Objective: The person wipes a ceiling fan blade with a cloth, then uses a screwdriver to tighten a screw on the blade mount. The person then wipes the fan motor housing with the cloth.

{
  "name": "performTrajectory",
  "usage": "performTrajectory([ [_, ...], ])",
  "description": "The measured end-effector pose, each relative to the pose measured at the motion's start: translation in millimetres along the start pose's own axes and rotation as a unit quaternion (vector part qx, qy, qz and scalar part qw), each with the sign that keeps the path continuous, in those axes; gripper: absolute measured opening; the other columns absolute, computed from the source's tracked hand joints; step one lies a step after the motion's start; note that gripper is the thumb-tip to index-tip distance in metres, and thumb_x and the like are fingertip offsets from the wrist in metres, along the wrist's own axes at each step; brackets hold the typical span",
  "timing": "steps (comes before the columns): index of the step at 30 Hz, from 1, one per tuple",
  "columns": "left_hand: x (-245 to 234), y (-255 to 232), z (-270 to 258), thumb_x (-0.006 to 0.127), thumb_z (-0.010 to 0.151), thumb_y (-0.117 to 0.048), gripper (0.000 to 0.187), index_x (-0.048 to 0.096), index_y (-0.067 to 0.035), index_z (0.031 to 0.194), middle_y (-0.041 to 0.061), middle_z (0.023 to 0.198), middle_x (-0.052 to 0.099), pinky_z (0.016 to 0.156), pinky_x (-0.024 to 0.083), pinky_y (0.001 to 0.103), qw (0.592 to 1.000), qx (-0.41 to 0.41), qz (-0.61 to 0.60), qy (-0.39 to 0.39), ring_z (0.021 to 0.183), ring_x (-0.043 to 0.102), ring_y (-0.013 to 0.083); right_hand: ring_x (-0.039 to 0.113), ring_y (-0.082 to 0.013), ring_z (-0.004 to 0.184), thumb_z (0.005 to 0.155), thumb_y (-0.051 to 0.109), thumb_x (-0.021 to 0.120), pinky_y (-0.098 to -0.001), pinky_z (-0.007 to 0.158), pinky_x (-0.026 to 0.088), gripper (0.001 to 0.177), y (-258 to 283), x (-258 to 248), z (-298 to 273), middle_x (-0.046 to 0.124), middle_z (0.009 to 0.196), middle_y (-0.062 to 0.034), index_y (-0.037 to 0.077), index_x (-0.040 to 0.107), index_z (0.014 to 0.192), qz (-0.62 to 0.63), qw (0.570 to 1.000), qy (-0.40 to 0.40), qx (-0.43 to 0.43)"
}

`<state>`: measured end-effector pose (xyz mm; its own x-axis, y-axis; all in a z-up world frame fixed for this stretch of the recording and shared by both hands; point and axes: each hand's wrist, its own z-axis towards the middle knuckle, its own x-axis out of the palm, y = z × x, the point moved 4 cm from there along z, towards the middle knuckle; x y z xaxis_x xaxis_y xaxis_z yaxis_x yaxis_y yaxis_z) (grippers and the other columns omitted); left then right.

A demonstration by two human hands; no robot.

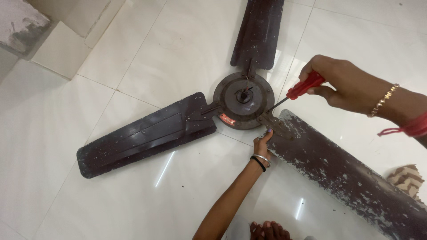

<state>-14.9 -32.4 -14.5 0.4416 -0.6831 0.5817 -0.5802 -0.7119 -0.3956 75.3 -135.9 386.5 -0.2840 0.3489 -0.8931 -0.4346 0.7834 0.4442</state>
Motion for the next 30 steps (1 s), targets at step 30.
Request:
performTrajectory([
  [30,6.6,-7.3,-3.0,0.078,0.087,-0.029,0.052,0.06,0.005,0.123,0.017,0.12,0.067,0.094,0.057,0.048,0.996,0.025,-0.014,0.079,0.108,0.066,0.0304,0.072,-0.0328,0.071,0.088,0.038,0.068,-0.041,0.062,0.062,0.044,13.7,4.8,35.1,0.067,0.098,-0.0216,0.001,0.06,0.11,-0.231,0.966,0.047,0.111],
])
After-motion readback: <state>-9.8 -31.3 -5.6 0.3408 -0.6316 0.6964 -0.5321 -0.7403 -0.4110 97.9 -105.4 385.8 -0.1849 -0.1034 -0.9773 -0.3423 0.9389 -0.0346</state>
